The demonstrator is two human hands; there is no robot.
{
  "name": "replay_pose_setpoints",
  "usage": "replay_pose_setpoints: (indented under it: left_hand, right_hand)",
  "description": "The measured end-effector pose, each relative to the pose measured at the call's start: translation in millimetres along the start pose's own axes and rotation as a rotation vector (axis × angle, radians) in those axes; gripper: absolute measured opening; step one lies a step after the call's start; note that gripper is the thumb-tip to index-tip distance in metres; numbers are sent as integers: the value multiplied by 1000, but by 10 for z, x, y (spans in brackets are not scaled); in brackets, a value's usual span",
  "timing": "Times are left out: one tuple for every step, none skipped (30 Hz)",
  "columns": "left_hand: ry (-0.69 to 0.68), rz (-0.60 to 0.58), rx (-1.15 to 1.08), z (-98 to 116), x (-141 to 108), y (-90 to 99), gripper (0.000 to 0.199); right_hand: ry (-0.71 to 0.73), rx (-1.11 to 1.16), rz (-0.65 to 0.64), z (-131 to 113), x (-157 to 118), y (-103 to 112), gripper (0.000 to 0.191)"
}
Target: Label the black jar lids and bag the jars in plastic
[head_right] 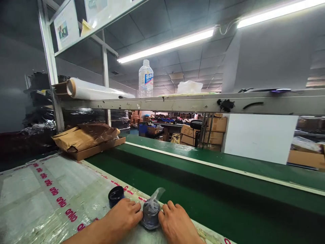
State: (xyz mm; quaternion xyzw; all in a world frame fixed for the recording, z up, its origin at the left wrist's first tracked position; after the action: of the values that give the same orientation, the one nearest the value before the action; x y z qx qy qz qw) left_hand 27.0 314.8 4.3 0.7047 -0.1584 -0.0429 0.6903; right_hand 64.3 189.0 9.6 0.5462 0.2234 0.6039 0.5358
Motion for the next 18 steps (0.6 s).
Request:
replay_pose_setpoints:
  left_hand:
    - [37,4,-55,-11,16,50,13]
    - [86,10,-126,-32,36,107,13]
    - [145,20,-204,-64,60,167,12]
    - [211,34,-284,-107,89,224,12]
    - [284,47,-360,-161,124,274,13]
    - [356,58,-431,-222,162,313,15]
    - [426,65,-497,-288,203,341,18]
    - [487,63,-558,-352,242,359,21]
    - [536,56,-615,-409,278,370,22]
    - [572,49,-669,-456,305,381,23]
    - [597,43,-718,-490,320,397,23]
    - [614,40,-758,-509,319,420,22]
    - [625,42,-789,-513,303,450,22]
    - [632,50,-808,-502,271,488,21]
    - [635,63,-819,-477,228,530,20]
    - [634,78,-824,-439,179,571,19]
    - [629,94,-829,-393,130,607,19]
    - [617,111,-836,-344,84,637,19]
  right_hand:
    - [-62,51,-31,74,29,-2,19]
    - [-132,109,-56,166,57,7,19]
    - [-208,173,-72,273,84,26,20]
    - [-286,243,-81,390,108,54,20]
    - [-364,315,-83,511,128,92,21]
    - [-439,384,-76,628,141,139,22]
    - [-507,447,-64,735,147,193,22]
    - [-563,502,-47,823,147,254,22]
    - [-607,551,-30,889,142,318,21]
    - [-637,593,-12,931,132,383,21]
    - [-656,628,5,950,118,445,20]
    - [-669,659,20,952,99,502,19]
    - [-678,683,34,942,76,553,18]
    - [-686,702,48,929,48,598,17]
    - [-696,715,63,916,18,637,15]
    - [-705,726,76,907,-14,669,13]
    - [-714,737,86,900,-43,693,12]
    - [-722,749,92,895,-70,708,11]
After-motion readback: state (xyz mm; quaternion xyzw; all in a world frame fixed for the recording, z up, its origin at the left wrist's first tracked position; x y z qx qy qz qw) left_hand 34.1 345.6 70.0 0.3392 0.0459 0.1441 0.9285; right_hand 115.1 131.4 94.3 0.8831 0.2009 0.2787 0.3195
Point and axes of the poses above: each hand's wrist, its own x-axis towards the middle knuckle, its own y-axis out of the back of the hand, z = x × y, the point moved 8 cm from there along x, towards the middle knuckle, and after that the axes turned 8 degrees about y, right-handed, at the moved point
